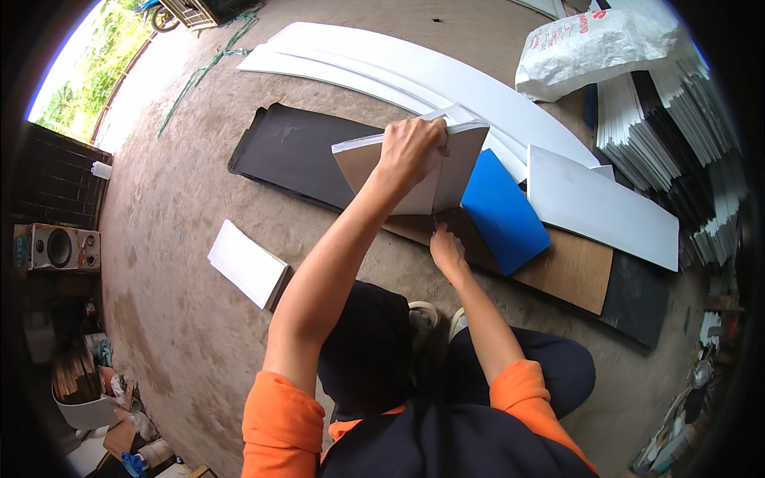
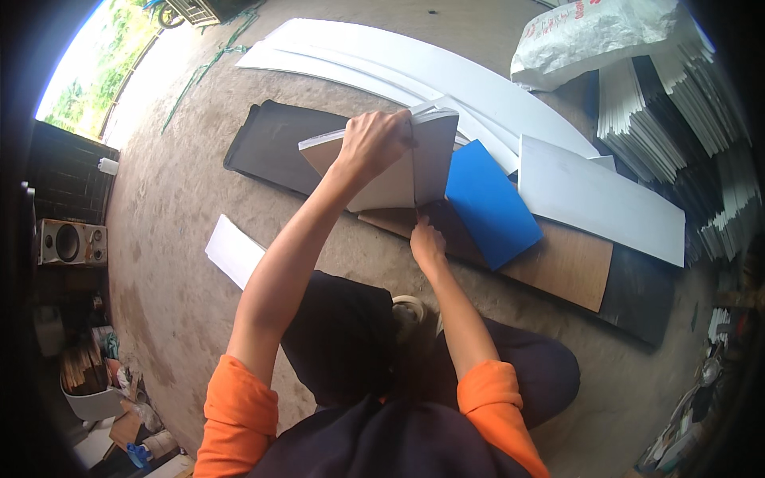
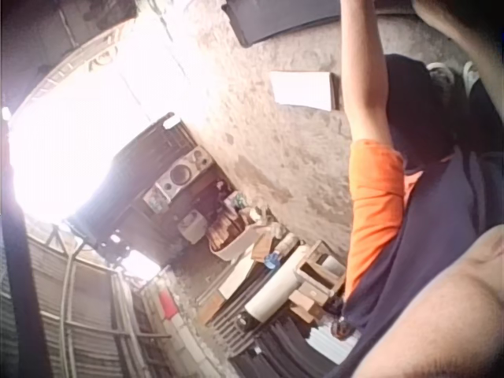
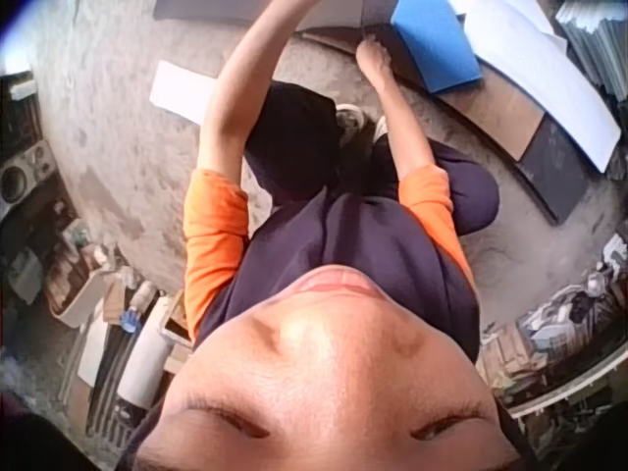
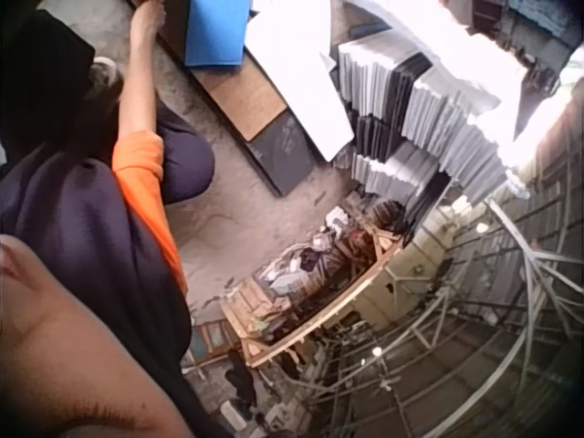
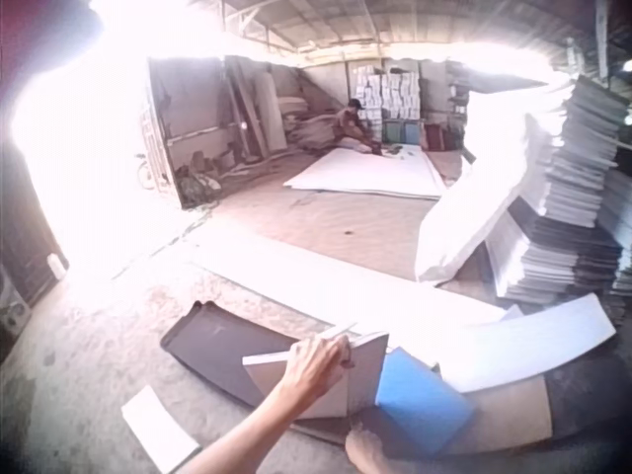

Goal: The person sits on the floor and uses a red utility knife to cut white sheets of material. They use a blue rectangular template to guide the cuts, repeatedly aligning the template and slicing along its edges to produce smaller rectangular pieces.

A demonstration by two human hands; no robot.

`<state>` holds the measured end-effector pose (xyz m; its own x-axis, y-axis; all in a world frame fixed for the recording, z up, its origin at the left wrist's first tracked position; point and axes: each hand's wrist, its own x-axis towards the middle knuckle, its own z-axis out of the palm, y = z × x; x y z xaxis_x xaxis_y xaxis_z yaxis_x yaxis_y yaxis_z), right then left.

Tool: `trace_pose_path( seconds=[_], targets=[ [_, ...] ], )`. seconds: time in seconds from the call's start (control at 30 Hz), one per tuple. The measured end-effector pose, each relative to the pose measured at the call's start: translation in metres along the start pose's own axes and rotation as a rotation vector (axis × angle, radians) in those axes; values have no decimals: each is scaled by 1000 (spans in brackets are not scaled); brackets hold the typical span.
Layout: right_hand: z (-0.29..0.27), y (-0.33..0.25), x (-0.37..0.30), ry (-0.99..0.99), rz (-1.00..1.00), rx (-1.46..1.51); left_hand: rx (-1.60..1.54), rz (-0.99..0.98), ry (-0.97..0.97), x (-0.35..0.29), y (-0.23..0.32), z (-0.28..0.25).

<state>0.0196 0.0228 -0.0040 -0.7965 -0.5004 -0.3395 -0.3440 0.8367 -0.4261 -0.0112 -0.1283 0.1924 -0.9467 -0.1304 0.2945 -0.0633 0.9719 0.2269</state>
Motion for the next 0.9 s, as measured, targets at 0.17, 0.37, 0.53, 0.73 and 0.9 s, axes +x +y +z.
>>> trace_pose_path(
  seconds=[0.17,0.37,0.53,0.73,0.9],
  targets=[
    [11,5,-5,71,-34,-28,7,28,16,0,-6,4],
    [27,21,-12,132,-31,-7,21,-40,-12,3,-1,1],
    [30,26,-24,148,-39,-36,31,-133,-28,-3,-28,-2],
    [14,38,-29,146,-32,-18,34,-120,8,-15,-33,-15],
    [-23,51,-14,260,-10,197,-35,-313,122,-37,-49,-44]
  ],
)
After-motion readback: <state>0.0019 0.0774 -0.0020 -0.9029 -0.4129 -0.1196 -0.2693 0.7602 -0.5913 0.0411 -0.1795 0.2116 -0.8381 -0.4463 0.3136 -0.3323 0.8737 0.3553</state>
